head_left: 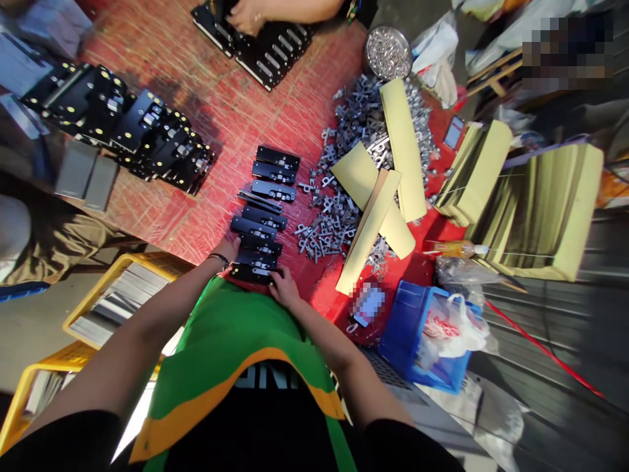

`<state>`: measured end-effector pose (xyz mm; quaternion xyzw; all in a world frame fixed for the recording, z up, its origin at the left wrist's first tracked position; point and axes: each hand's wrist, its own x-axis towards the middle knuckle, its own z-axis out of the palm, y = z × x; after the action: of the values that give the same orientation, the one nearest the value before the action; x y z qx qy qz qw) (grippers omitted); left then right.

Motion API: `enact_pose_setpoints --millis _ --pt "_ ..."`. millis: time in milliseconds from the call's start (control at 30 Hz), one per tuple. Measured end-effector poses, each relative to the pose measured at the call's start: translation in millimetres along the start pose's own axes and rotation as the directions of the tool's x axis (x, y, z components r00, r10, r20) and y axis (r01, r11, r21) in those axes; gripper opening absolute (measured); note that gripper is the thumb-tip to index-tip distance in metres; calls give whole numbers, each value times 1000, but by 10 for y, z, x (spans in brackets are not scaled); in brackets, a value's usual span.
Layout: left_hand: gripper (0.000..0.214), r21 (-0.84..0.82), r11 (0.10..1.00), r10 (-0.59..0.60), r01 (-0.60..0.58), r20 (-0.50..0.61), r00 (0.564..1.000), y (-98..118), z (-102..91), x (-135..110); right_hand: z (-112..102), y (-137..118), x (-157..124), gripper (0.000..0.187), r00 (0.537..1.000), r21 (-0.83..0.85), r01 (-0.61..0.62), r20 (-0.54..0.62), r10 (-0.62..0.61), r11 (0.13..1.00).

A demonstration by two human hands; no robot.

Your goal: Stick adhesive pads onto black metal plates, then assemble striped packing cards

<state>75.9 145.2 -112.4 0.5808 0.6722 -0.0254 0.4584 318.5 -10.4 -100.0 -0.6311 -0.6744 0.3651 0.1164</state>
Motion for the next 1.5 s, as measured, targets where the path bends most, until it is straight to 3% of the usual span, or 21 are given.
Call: enact_pose_setpoints --millis 67,167,233,300,400,500,633,733,867,967,1067,1133,1233,1400,1500 --pt "70 67 997 -28 33 -69 997 27 -33 -29 -26 32 18 34 999 147 -28 -21 32 989" --pt "70 155 987 79 -49 -195 978 -40 -159 -128 -5 22 67 13 951 353 -292 9 309 889" --pt "61 194 957 267 -217 -288 920 -87 -241 -151 57 -15 137 13 891 394 -432 51 451 811" --pt "58 195 910 414 -366 -373 830 -69 -315 -69 110 -61 223 20 859 385 -486 47 509 785" --pt "67 143 873 477 -466 -447 756 127 -447 269 71 -118 314 22 833 352 -518 -2 554 780" --pt "67 94 860 493 -502 -407 769 410 -625 709 -137 -121 344 28 830 239 -526 -69 554 817" --pt "49 -5 888 437 -460 -308 845 620 -852 1090 -596 -23 549 24 860 111 -427 -256 441 898" --pt "45 -53 915 380 -401 -226 897 681 -932 1159 -995 28 1012 24 860 142 -302 -385 334 943" --pt "51 118 939 334 -322 -104 937 874 -947 1154 -1475 -111 2023 28 853 52 -173 -491 176 984" --pt "60 191 917 369 -352 -63 927 1033 -964 1162 -1737 -332 2909 33 913 -109 -45 -409 -4 993" --pt "69 257 889 425 -380 -151 892 1007 -983 1118 -1889 -515 3654 43 963 -267 -1 -261 -71 964" --pt "70 238 890 444 -390 -248 861 850 -941 1004 -1913 -580 3952 48 985 -338 -30 -171 -30 941" --pt "72 103 890 449 -443 -352 821 508 -709 710 -1819 -616 4036 50 993 -392 -56 -121 9 918" --pt "87 -21 837 507 -547 -346 789 176 -133 307 -1578 -580 3652 56 990 -388 0 -128 -54 922" --pt "92 -9 840 503 -542 -360 786 124 -15 281 -1563 -484 3387 60 985 -351 65 -129 -117 934"
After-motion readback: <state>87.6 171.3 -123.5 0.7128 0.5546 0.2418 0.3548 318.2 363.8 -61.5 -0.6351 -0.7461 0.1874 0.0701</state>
